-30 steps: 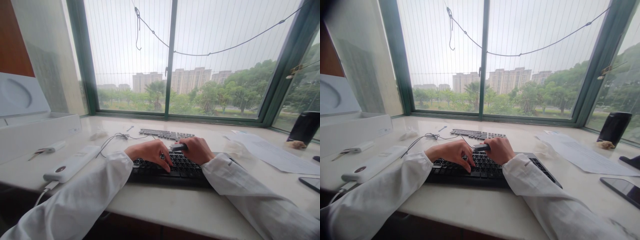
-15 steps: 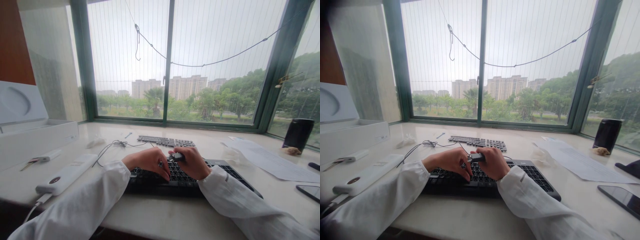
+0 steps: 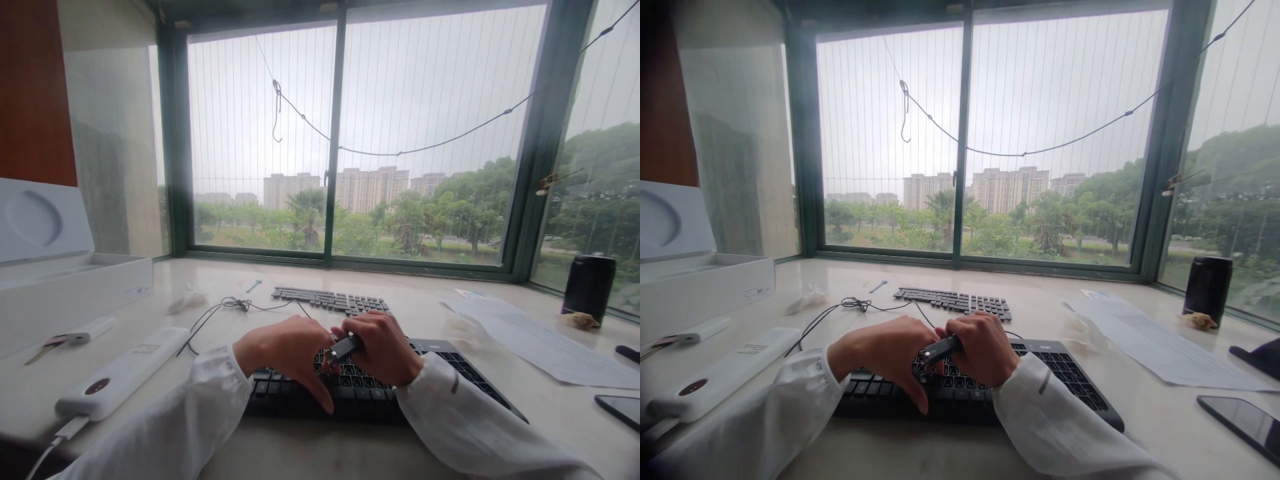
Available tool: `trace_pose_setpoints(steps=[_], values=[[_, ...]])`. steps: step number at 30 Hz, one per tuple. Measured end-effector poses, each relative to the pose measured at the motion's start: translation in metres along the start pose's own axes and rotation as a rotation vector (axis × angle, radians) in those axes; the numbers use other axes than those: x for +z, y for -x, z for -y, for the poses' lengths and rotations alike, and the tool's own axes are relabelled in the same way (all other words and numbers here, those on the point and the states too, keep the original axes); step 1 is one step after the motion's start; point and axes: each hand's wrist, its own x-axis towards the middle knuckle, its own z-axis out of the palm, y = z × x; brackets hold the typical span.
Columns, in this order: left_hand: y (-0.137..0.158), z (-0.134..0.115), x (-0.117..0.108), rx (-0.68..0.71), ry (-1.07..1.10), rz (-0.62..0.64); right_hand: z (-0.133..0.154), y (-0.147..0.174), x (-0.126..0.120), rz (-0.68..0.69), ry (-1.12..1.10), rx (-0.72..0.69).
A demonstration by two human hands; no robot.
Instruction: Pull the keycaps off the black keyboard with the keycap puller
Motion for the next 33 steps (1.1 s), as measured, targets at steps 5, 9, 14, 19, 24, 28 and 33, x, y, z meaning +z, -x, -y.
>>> trace_pose_setpoints(steps=[5, 9, 14, 19, 24, 28, 33], values=[[-0.001, -0.001, -0.001, -0.026, 0.047, 0.022, -0.006, 0.000, 0.000, 0.008, 0.028, 0.032], [-0.001, 0.000, 0.001, -0.038, 0.029, 0.019, -0.007, 0.000, 0.002, -0.001, 0.036, 0.045], [-0.002, 0.002, 0.002, -0.037, 0.024, 0.003, -0.003, 0.000, 0.005, -0.045, -0.073, 0.098], [-0.002, 0.007, 0.003, -0.045, 0.166, 0.000, 0.006, -0.002, 0.008, -0.155, -0.400, 0.199], [-0.002, 0.013, 0.006, -0.039, 0.243, -0.017, 0.016, -0.006, 0.011, -0.256, -0.568, 0.337], [-0.004, 0.016, 0.011, -0.043, 0.288, -0.058, 0.025, -0.008, 0.012, -0.251, -0.770, 0.401], [-0.008, 0.018, 0.015, -0.095, 0.360, -0.039, 0.026, -0.007, 0.020, -0.203, -1.129, 0.507]])
